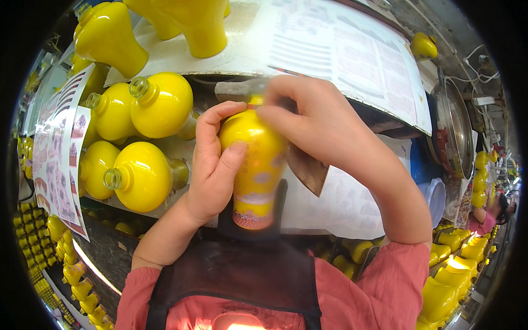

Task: The person applies decorative stickers to yellow ceramic bottles. They pick up a bottle, peel a sticker from a sheet, and smooth it onto the bottle's surface, repeating the process for multiple units.

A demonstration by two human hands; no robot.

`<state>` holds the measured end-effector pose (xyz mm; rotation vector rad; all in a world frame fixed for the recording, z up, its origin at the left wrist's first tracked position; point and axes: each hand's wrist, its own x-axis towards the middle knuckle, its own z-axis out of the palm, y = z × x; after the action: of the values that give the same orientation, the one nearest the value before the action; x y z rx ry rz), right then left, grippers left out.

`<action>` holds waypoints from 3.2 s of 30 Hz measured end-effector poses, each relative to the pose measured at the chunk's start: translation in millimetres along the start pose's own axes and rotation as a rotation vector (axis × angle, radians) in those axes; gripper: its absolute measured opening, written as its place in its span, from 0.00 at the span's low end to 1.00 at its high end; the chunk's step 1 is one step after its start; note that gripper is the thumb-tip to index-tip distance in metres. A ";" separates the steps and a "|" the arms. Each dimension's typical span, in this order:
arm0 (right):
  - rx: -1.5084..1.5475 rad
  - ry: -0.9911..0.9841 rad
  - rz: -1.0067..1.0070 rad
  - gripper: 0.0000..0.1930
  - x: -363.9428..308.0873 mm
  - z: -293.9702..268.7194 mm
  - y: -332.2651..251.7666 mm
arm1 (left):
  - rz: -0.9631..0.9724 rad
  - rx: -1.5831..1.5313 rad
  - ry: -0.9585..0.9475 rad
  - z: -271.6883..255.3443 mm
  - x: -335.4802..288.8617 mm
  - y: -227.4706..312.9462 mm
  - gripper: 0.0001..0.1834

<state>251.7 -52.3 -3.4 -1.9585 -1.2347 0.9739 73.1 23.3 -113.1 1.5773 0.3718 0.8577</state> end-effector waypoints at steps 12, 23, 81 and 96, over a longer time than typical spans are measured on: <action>0.084 0.028 0.104 0.15 5.9 6.4 10.3 | 0.207 0.251 0.003 -0.8 -0.9 -9.8 0.31; -0.139 0.073 0.009 0.20 12.3 9.9 11.5 | -0.024 0.138 0.074 5.4 13.6 3.8 0.25; 0.086 0.237 -0.327 0.13 -38.9 11.8 20.8 | 0.165 0.242 -0.050 -7.3 -1.7 -6.6 0.29; -0.799 0.381 -0.558 0.30 -53.1 47.6 22.0 | 0.304 0.394 -0.039 -6.5 0.7 -8.8 0.28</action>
<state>206.7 -104.0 -32.9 -1.9990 -1.9523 -0.2172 71.0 30.2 -121.3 2.0494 0.2872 1.0269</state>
